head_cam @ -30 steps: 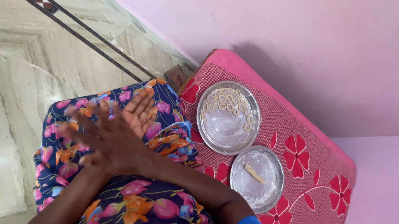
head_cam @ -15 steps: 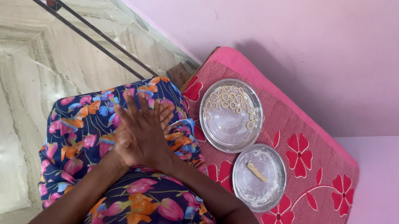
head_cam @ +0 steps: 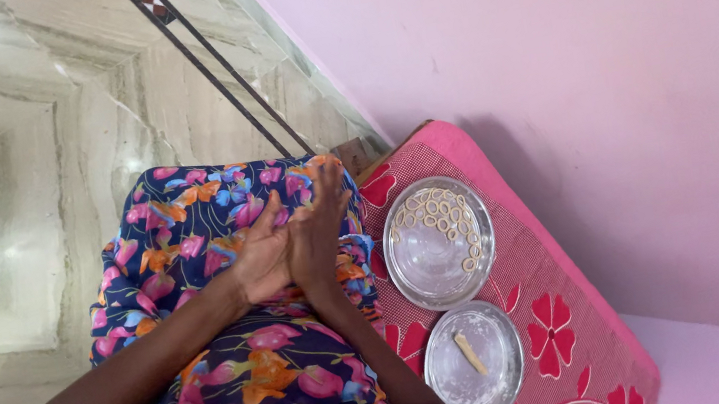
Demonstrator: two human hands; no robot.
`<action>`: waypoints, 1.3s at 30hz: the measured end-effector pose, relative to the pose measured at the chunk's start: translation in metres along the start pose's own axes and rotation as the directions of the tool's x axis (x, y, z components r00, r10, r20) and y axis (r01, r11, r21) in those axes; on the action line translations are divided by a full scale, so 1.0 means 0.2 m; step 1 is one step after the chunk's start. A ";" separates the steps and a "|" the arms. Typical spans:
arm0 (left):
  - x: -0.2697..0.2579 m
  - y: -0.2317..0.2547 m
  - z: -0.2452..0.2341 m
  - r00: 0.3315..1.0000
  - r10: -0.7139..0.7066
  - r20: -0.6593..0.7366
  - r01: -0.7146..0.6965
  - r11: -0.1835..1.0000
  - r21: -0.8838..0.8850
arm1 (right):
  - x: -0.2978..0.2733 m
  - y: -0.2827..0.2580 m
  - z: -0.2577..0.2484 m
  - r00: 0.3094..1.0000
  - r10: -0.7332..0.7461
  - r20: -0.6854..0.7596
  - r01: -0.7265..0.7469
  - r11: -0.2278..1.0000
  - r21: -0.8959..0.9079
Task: The person rolls pieces of dough between their palms to form thin ropes, then coils them into circles and places them onto metal plates.
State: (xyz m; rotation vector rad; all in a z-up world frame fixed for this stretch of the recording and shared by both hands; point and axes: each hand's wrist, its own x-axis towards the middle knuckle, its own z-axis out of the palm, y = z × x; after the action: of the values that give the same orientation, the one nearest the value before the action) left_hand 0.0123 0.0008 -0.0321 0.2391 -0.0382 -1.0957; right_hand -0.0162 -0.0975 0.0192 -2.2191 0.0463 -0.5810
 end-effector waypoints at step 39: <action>0.13 -0.03 0.01 0.984 0.147 0.101 -0.133 0.982 -0.134 | -0.05 0.00 -0.09 0.949 -0.310 0.063 0.300 0.944 0.136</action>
State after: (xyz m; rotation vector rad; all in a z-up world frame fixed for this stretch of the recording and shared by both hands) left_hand 0.0191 -0.0250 -0.0334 0.0603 -0.0828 -0.9659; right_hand -0.0334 -0.1092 0.0249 -2.1390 -0.3744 -0.6388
